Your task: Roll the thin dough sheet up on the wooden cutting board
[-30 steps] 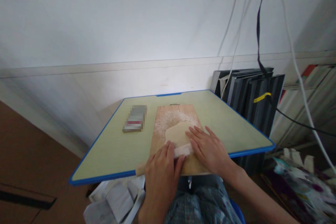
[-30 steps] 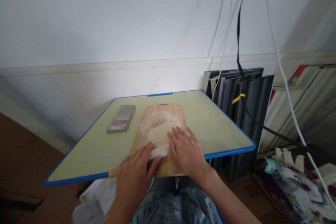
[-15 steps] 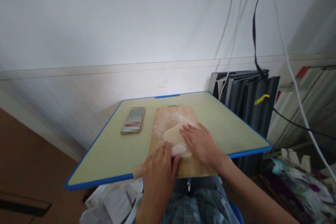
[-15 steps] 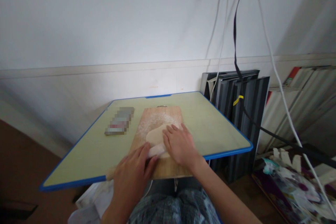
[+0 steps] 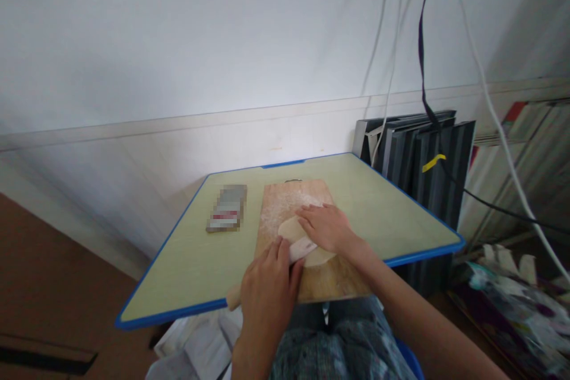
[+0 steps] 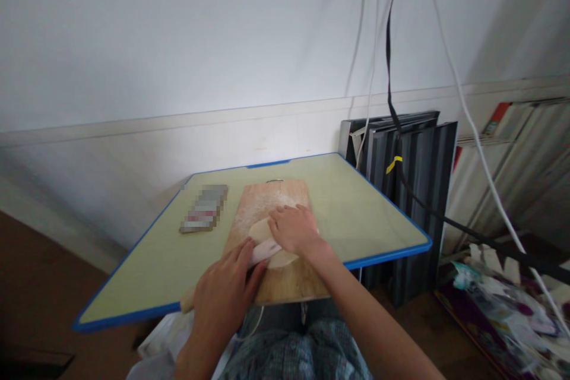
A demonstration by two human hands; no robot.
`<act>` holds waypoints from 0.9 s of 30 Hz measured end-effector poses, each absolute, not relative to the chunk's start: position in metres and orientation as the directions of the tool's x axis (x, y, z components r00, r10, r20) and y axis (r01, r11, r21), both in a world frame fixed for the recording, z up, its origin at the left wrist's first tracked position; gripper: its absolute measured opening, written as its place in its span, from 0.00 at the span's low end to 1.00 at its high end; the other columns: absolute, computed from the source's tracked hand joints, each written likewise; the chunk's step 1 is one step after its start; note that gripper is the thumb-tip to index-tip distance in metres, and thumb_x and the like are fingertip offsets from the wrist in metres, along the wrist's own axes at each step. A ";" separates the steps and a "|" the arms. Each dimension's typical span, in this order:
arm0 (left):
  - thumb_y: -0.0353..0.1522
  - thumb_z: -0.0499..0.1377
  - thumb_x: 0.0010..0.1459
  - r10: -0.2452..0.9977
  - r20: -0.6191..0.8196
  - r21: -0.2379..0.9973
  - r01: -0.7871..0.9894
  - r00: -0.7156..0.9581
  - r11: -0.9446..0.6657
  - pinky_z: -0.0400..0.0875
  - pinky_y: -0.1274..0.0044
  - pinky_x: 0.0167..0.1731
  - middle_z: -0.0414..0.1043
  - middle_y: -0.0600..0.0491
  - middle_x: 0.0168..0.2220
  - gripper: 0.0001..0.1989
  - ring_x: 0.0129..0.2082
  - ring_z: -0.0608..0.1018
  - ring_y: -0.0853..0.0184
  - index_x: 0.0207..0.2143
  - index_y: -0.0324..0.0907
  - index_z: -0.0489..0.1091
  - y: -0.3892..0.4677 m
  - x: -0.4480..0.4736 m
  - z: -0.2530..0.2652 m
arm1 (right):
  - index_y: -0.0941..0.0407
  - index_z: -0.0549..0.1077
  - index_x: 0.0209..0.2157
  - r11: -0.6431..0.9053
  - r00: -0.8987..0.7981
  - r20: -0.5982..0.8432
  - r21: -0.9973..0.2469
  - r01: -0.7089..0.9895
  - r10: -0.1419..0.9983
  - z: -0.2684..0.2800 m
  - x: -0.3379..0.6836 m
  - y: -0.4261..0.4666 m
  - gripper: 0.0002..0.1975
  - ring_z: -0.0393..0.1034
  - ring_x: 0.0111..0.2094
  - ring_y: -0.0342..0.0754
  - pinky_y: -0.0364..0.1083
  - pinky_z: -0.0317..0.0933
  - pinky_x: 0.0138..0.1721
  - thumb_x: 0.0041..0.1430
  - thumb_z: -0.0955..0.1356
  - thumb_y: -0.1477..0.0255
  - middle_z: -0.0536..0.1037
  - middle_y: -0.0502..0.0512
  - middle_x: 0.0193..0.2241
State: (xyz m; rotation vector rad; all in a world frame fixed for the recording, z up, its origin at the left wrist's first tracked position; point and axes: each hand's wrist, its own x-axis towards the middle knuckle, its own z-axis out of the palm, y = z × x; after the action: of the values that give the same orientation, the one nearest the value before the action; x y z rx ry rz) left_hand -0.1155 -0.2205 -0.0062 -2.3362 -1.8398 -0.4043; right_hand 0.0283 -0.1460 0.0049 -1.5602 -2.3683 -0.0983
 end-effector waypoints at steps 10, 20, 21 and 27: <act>0.37 0.45 0.61 0.930 0.269 0.042 0.962 0.250 -0.270 0.67 0.71 0.35 0.70 0.50 0.46 0.13 0.40 0.74 0.61 0.44 0.43 0.64 -0.209 -0.119 0.003 | 0.53 0.71 0.46 0.431 -0.401 0.229 -0.099 0.897 0.887 0.008 0.033 -0.139 0.19 0.64 0.50 0.50 0.53 0.54 0.50 0.63 0.54 0.68 0.72 0.55 0.49; 0.37 0.47 0.61 0.936 0.270 0.036 0.969 0.228 -0.246 0.67 0.68 0.41 0.66 0.46 0.53 0.17 0.48 0.72 0.58 0.50 0.42 0.63 -0.228 -0.123 -0.006 | 0.56 0.70 0.47 0.397 -0.336 0.351 -0.119 0.910 0.874 0.002 0.039 -0.184 0.19 0.59 0.54 0.50 0.55 0.46 0.56 0.63 0.53 0.70 0.70 0.57 0.51; 0.37 0.48 0.61 0.938 0.265 0.043 0.969 0.223 -0.242 0.67 0.68 0.42 0.66 0.46 0.53 0.17 0.49 0.71 0.59 0.50 0.42 0.63 -0.235 -0.123 -0.009 | 0.55 0.70 0.48 0.410 -0.339 0.368 -0.133 0.902 0.866 -0.002 0.043 -0.196 0.19 0.59 0.55 0.49 0.54 0.46 0.56 0.63 0.54 0.70 0.69 0.57 0.52; 0.37 0.48 0.60 0.941 0.248 0.048 0.967 0.231 -0.250 0.67 0.70 0.42 0.68 0.48 0.50 0.15 0.47 0.72 0.61 0.47 0.43 0.65 -0.233 -0.127 -0.003 | 0.54 0.65 0.53 0.452 -0.364 0.397 -0.154 0.878 0.842 -0.011 0.058 -0.204 0.20 0.52 0.59 0.48 0.54 0.45 0.57 0.63 0.55 0.67 0.63 0.54 0.56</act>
State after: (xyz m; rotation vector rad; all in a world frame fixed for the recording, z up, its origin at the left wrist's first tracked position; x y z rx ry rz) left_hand -0.1273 -0.2328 -0.0031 -2.3717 -1.8471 -0.3441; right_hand 0.0576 -0.2041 -0.0106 -1.4468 -2.2883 -0.1171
